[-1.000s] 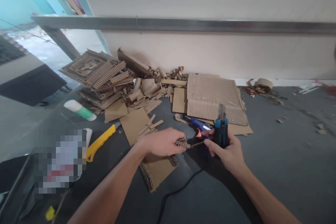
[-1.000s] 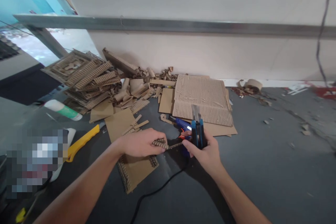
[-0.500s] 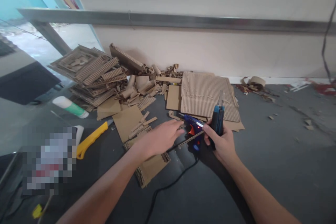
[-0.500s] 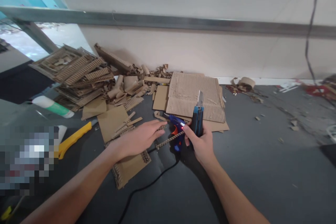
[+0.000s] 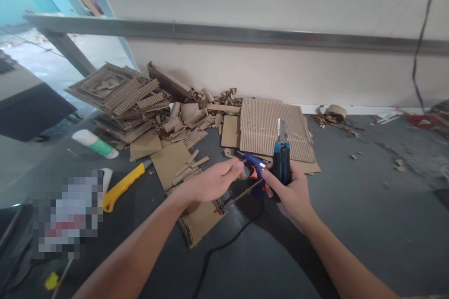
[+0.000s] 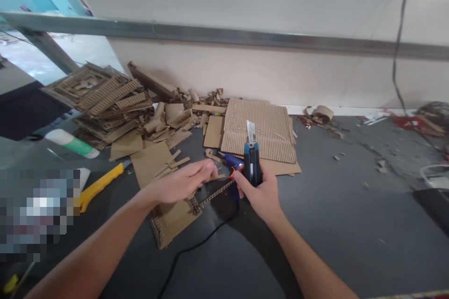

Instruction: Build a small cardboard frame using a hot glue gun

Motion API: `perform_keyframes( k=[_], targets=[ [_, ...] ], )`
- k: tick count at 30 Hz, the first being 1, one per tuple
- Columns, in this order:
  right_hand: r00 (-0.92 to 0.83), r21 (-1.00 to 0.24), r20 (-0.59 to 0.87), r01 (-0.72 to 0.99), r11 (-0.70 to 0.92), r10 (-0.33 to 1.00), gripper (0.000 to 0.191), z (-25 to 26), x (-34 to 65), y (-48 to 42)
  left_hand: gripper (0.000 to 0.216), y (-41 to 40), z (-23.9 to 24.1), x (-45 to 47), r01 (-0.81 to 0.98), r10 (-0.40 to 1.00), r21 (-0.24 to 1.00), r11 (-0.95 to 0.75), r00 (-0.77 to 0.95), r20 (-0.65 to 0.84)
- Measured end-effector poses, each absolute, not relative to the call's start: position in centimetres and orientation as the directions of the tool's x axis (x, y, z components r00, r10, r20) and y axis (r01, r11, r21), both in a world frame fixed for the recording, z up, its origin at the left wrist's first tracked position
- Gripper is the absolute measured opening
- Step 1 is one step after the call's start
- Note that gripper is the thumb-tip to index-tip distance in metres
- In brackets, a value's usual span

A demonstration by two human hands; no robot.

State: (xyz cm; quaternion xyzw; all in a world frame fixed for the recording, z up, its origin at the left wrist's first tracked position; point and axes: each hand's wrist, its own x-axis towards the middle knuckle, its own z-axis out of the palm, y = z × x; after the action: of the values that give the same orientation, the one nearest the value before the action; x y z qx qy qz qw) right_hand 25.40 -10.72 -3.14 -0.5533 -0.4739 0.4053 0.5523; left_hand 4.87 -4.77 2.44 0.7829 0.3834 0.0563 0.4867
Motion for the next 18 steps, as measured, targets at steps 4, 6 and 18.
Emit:
perform_keyframes(
  k=[4, 6, 18],
  targets=[
    [0.179, -0.988, 0.104, 0.135, 0.081, 0.978, 0.026, -1.1, 25.0, -10.3, 0.049, -4.4, 3.1, 4.2, 0.502, 0.594, 0.840, -0.206, 0.746, -0.301],
    [0.149, -0.979, 0.126, 0.177, 0.099, 0.981, 0.026, -0.2, 24.9, -9.5, 0.050, -4.1, 3.2, 3.9, 0.500, 0.625, 0.842, -0.204, 0.729, -0.281],
    [0.035, -0.929, 0.309, 0.226, 0.294, 0.950, 0.025, 2.1, 24.4, -4.2, 0.036, -3.4, 2.3, 3.5, 0.113, 0.512, 0.953, 0.279, 0.823, -0.248]
  ],
)
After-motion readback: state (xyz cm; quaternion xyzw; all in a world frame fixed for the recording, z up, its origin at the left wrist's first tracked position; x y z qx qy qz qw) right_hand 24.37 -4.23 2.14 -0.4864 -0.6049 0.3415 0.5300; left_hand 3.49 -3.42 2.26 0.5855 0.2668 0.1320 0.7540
